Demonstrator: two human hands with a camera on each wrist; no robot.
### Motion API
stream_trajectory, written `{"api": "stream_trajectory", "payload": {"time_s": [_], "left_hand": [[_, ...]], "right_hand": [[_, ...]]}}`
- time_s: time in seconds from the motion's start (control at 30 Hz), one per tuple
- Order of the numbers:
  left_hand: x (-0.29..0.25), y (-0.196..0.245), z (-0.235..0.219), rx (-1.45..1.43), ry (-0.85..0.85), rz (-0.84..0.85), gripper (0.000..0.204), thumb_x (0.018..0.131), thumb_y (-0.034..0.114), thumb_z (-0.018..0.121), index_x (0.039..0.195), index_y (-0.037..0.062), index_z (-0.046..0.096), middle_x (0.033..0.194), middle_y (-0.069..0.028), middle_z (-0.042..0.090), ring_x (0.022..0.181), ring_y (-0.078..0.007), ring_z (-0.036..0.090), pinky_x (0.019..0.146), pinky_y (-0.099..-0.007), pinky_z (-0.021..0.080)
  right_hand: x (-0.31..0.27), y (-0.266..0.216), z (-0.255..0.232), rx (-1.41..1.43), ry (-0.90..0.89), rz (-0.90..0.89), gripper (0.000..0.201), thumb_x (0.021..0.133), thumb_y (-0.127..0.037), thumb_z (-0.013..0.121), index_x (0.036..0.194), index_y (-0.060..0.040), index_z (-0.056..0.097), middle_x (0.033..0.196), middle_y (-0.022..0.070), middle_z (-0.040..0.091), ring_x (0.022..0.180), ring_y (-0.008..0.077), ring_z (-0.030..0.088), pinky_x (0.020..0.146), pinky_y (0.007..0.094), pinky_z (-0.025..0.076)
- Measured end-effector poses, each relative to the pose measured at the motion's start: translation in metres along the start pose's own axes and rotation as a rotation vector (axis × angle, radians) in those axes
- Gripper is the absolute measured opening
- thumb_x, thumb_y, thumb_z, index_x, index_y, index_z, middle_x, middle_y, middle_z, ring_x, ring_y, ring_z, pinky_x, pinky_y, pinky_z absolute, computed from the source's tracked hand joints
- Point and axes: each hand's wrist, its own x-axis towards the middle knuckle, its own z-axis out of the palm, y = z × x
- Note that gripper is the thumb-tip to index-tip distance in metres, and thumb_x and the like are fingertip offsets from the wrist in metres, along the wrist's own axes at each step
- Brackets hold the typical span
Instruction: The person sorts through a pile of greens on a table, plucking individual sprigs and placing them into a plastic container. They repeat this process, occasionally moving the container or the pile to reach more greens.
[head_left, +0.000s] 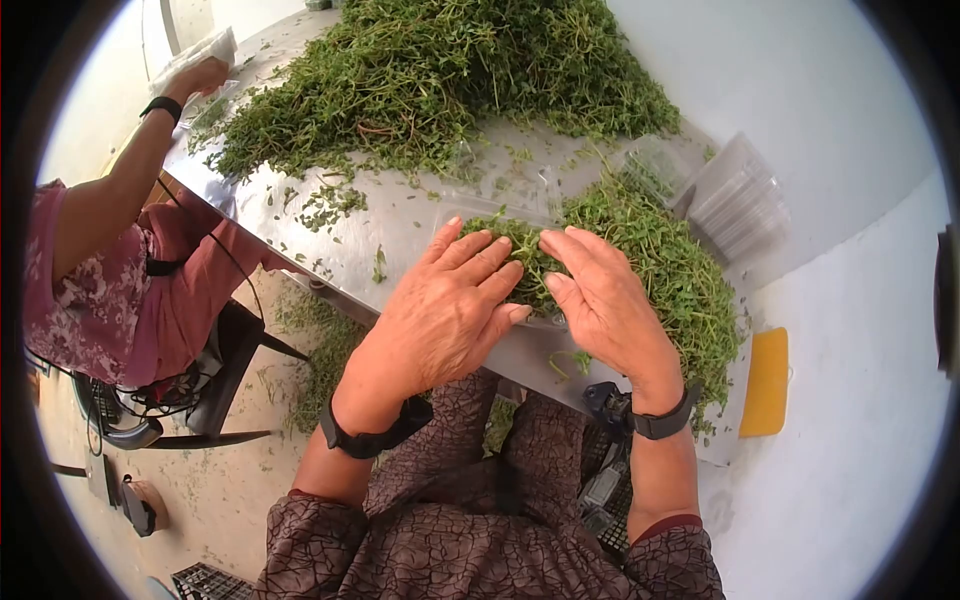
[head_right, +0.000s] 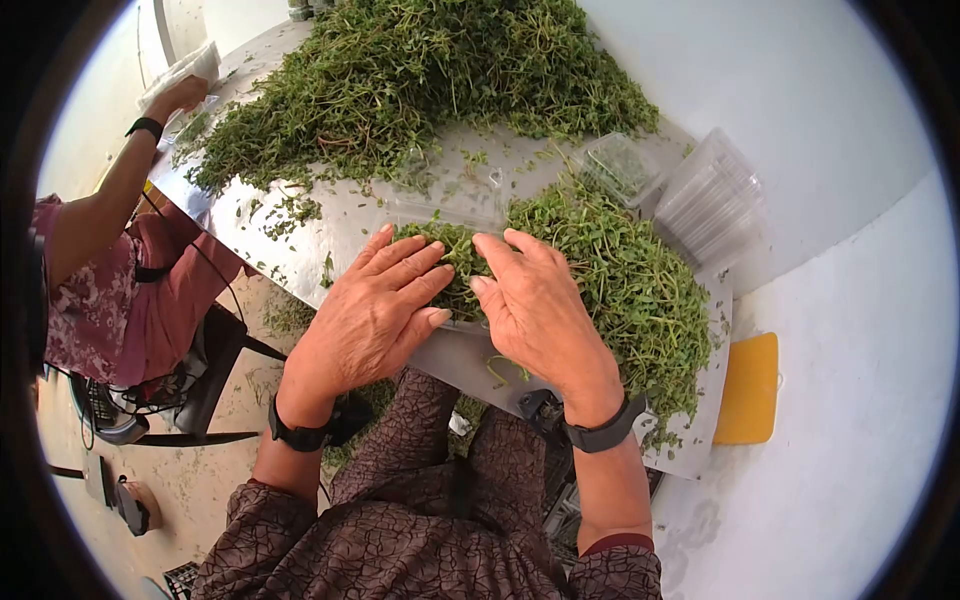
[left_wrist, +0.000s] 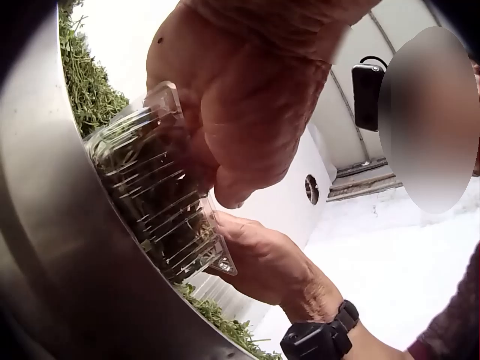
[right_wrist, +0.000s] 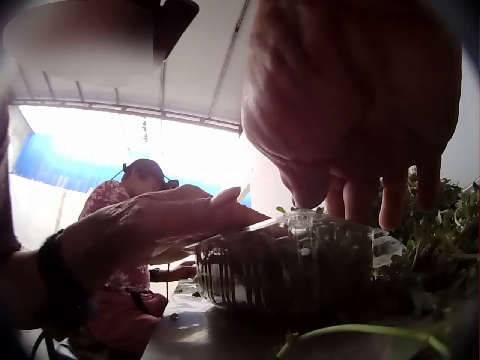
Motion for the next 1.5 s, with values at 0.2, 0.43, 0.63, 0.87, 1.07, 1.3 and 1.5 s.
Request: {"api": "stream_trajectory", "payload": {"time_s": [0.2, 0.43, 0.63, 0.87, 1.07, 1.3, 1.5], "left_hand": [[-0.003, -0.002, -0.006, -0.088, 0.001, -0.025, 0.038, 0.093, 0.021, 0.059, 0.124, 0.0009, 0.06, 0.134, -0.0193, 0.056, 0.13, -0.0371, 0.049, 0.116, -0.0529, 0.029], [-0.014, -0.006, -0.014, -0.096, 0.043, -0.086, 0.039, 0.092, 0.018, 0.06, 0.129, 0.0048, 0.062, 0.139, -0.0183, 0.055, 0.136, -0.0371, 0.045, 0.118, -0.0536, 0.026], [-0.012, -0.006, -0.009, -0.076, -0.041, -0.092, 0.038, 0.093, 0.016, 0.06, 0.128, 0.0044, 0.062, 0.138, -0.0177, 0.055, 0.136, -0.037, 0.045, 0.118, -0.054, 0.026], [-0.024, -0.019, -0.016, -0.169, 0.112, -0.099, 0.04, 0.1, 0.027, 0.051, 0.129, 0.0011, 0.061, 0.139, -0.0198, 0.055, 0.132, -0.0366, 0.049, 0.116, -0.0494, 0.03], [-0.043, -0.029, -0.014, -0.595, 0.372, -0.643, 0.046, 0.107, 0.034, 0.04, 0.125, -0.0009, 0.063, 0.12, -0.011, 0.067, 0.113, -0.0208, 0.06, 0.1, -0.0355, 0.045], [-0.042, -0.03, 0.006, -0.739, 0.469, -0.592, 0.036, 0.103, 0.024, 0.05, 0.121, -0.0046, 0.063, 0.099, -0.0096, 0.07, 0.089, -0.0134, 0.06, 0.082, -0.028, 0.049], [-0.042, -0.015, 0.002, -0.689, 0.372, -0.611, 0.027, 0.098, 0.015, 0.057, 0.114, -0.0051, 0.064, 0.086, -0.0045, 0.068, 0.078, -0.0084, 0.059, 0.067, -0.0247, 0.048]], "right_hand": [[-0.004, -0.004, -0.006, 0.021, 0.056, 0.072, 0.037, 0.091, -0.009, 0.061, 0.126, 0.002, 0.058, 0.118, 0.0226, 0.066, 0.124, 0.0405, 0.052, 0.104, 0.0468, 0.041], [-0.034, -0.018, -0.027, 0.078, 0.108, 0.028, 0.04, 0.087, -0.003, 0.061, 0.128, -0.0012, 0.059, 0.113, 0.0102, 0.072, 0.121, 0.0318, 0.054, 0.107, 0.0425, 0.038], [-0.038, -0.02, -0.011, 0.083, 0.094, 0.029, 0.042, 0.086, -0.003, 0.064, 0.127, -0.0008, 0.059, 0.111, 0.0101, 0.072, 0.121, 0.0328, 0.053, 0.107, 0.0446, 0.038], [-0.04, -0.024, -0.012, -0.037, 0.144, -0.047, 0.042, 0.082, -0.002, 0.065, 0.123, 0.0006, 0.06, 0.109, 0.012, 0.071, 0.12, 0.0357, 0.055, 0.108, 0.0505, 0.038], [-0.058, -0.03, -0.009, 0.034, 0.211, 0.017, 0.048, 0.082, -0.004, 0.067, 0.128, 0.0002, 0.057, 0.116, 0.0107, 0.07, 0.122, 0.0351, 0.054, 0.105, 0.0456, 0.041], [-0.06, -0.03, 0.005, 0.048, 0.172, 0.016, 0.049, 0.083, -0.003, 0.068, 0.13, 0.0, 0.056, 0.12, 0.0101, 0.069, 0.123, 0.0349, 0.053, 0.105, 0.0453, 0.041], [-0.06, -0.023, 0.008, 0.058, 0.19, 0.019, 0.049, 0.083, -0.003, 0.068, 0.131, -0.0001, 0.056, 0.119, 0.0113, 0.069, 0.122, 0.0347, 0.054, 0.105, 0.0454, 0.042]]}}
